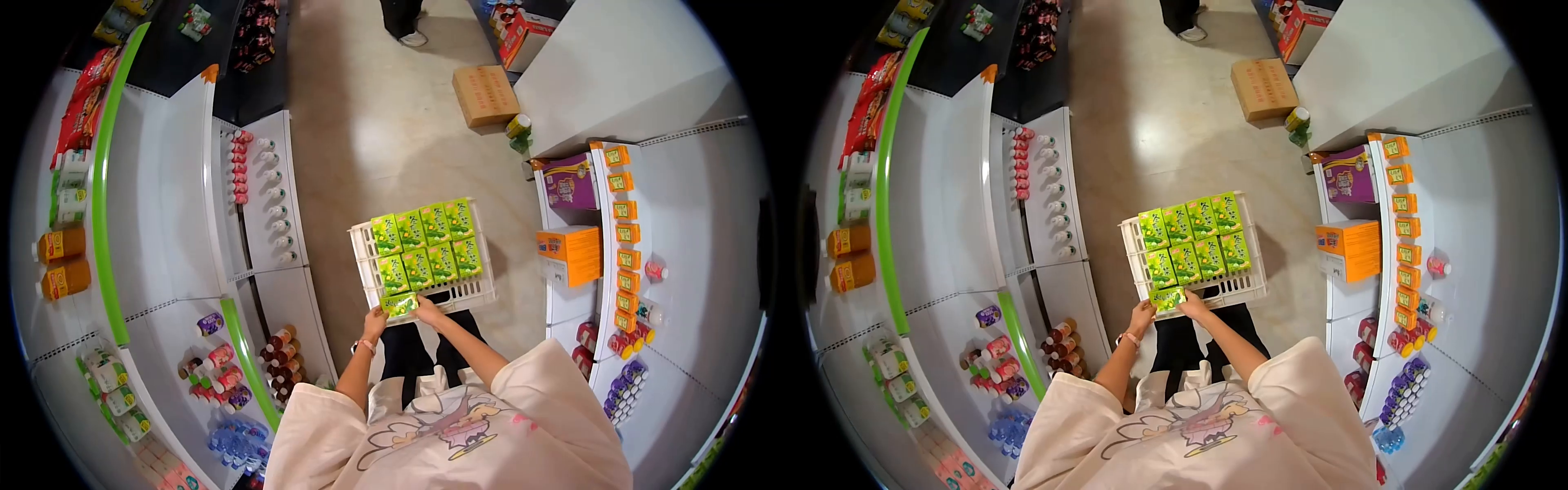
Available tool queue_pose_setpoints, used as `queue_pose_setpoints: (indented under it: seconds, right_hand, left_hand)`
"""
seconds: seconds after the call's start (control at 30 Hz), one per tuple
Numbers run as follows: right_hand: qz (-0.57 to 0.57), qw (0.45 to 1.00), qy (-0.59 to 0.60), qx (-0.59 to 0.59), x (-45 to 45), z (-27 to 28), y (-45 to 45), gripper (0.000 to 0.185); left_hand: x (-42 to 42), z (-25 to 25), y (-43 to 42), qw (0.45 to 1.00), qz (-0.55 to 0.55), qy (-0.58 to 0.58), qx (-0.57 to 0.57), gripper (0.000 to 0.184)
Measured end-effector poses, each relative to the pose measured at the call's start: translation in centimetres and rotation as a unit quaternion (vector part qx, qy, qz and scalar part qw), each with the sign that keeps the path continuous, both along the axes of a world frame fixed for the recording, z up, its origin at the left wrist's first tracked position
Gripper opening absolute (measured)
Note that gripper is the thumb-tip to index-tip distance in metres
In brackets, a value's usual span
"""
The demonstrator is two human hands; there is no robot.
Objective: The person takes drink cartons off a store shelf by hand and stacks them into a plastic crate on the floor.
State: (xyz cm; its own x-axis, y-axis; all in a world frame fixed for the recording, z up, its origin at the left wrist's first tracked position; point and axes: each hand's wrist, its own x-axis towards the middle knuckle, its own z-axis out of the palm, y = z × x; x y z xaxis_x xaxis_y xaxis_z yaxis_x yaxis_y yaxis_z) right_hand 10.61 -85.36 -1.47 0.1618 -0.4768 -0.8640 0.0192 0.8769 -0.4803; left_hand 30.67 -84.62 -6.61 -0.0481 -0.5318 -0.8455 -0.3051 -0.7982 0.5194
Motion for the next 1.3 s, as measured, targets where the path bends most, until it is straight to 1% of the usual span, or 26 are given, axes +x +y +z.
queue_pose_setpoints:
  seconds: [0.07,0.13,0.2,0.27,0.33,0.37,0.47,0.53,0.57,0.63,0.67,0.7,0.73,0.77,0.8,0.83,0.87,0.9,0.93,1.0,1.07,1.13,1.2,1.23,1.27,1.3]
  right_hand:
    - [0.008,1.000,0.013,-0.012,0.3,-0.4,0.3,0.047]
    - [-0.011,0.999,0.033,-0.004,-0.1,-0.7,1.2,0.046]
    - [-0.067,0.994,0.087,-0.017,-0.7,-1.4,2.5,0.044]
    - [-0.152,0.972,0.177,-0.042,-0.9,-2.0,5.7,0.039]
    - [-0.139,0.957,0.228,-0.115,-1.6,-2.8,9.2,0.034]
    - [-0.104,0.945,0.293,-0.105,-1.8,-0.2,10.2,0.033]
    - [-0.125,0.926,0.340,-0.102,-1.4,1.0,17.9,0.031]
    - [-0.125,0.923,0.350,-0.103,-0.9,1.2,22.3,0.030]
    - [-0.146,0.916,0.357,-0.112,-0.6,1.5,24.3,0.030]
    - [-0.222,0.903,0.354,-0.094,0.5,2.0,28.3,0.029]
    - [-0.277,0.895,0.342,-0.071,1.1,2.0,30.2,0.028]
    - [-0.292,0.879,0.369,-0.075,1.7,1.5,32.4,0.026]
    - [-0.297,0.868,0.393,-0.059,2.4,1.9,34.4,0.026]
    - [-0.297,0.858,0.418,-0.028,3.1,1.6,36.4,0.028]
    - [-0.347,0.854,0.388,-0.010,3.9,-0.2,38.8,0.029]
    - [-0.380,0.856,0.351,-0.006,4.4,0.5,40.7,0.029]
    - [-0.349,0.853,0.387,0.000,5.1,1.1,42.2,0.029]
    - [-0.353,0.831,0.430,-0.008,5.8,0.0,44.2,0.027]
    - [-0.375,0.824,0.424,0.024,6.4,-0.8,46.1,0.030]
    - [-0.379,0.841,0.384,0.043,6.8,-2.1,50.1,0.031]
    - [-0.442,0.819,0.361,0.055,7.5,-3.4,54.3,0.032]
    - [-0.482,0.790,0.370,0.079,8.0,-3.5,58.1,0.032]
    - [-0.505,0.760,0.400,0.083,8.7,-2.7,61.6,0.032]
    - [-0.551,0.732,0.388,0.102,9.3,-4.0,63.4,0.033]
    - [-0.631,0.693,0.326,0.126,9.5,-2.5,64.2,0.031]
    - [-0.704,0.645,0.259,0.145,10.1,-0.6,65.6,0.030]
  left_hand:
    - [1.3,-1.8,0.2,0.998,-0.062,0.000,-0.026,0.051]
    - [0.9,1.7,-0.8,0.982,-0.162,-0.069,-0.067,0.047]
    - [0.8,4.5,-2.3,0.939,-0.296,-0.139,-0.107,0.044]
    - [0.7,6.4,-3.1,0.928,-0.316,-0.138,-0.138,0.040]
    - [1.3,7.3,-3.5,0.927,-0.329,-0.098,-0.153,0.040]
    - [2.0,6.7,-3.5,0.937,-0.315,-0.077,-0.129,0.037]
    - [5.3,7.8,-4.0,0.884,-0.428,-0.057,-0.177,0.034]
    - [6.9,9.5,-3.9,0.841,-0.495,-0.112,-0.188,0.032]
    - [8.3,8.6,-3.6,0.841,-0.492,-0.104,-0.200,0.031]
    - [9.9,7.9,-3.0,0.797,-0.549,-0.140,-0.208,0.029]
    - [10.7,6.4,-3.3,0.704,-0.664,-0.125,-0.219,0.029]
    - [11.9,3.9,-3.5,0.620,-0.728,-0.131,-0.261,0.023]
    - [11.9,4.5,-2.8,0.583,-0.758,-0.129,-0.263,0.030]
    - [12.1,2.3,-2.8,0.639,-0.724,-0.129,-0.224,0.035]
    - [10.8,4.5,-2.0,0.658,-0.713,-0.116,-0.212,0.038]
    - [9.6,5.5,-1.4,0.675,-0.699,-0.108,-0.210,0.035]
    - [7.7,4.3,-2.7,0.614,-0.755,-0.096,-0.209,0.038]
    - [5.4,3.7,-2.7,0.596,-0.777,-0.072,-0.189,0.036]
    - [3.2,3.3,-2.5,0.580,-0.796,-0.051,-0.163,0.035]
    - [-1.9,1.9,-0.6,0.563,-0.799,-0.088,-0.192,0.033]
    - [-8.2,1.7,3.0,0.536,-0.816,-0.140,-0.165,0.031]
    - [-14.6,2.1,7.2,0.659,-0.738,-0.141,-0.039,0.034]
    - [-21.1,3.1,11.2,0.677,-0.734,-0.052,-0.016,0.033]
    - [-23.4,3.3,13.5,0.636,-0.769,-0.008,-0.063,0.032]
    - [-25.9,3.2,16.1,0.486,-0.846,0.057,-0.211,0.032]
    - [-28.3,3.0,18.7,0.352,-0.866,0.114,-0.336,0.031]
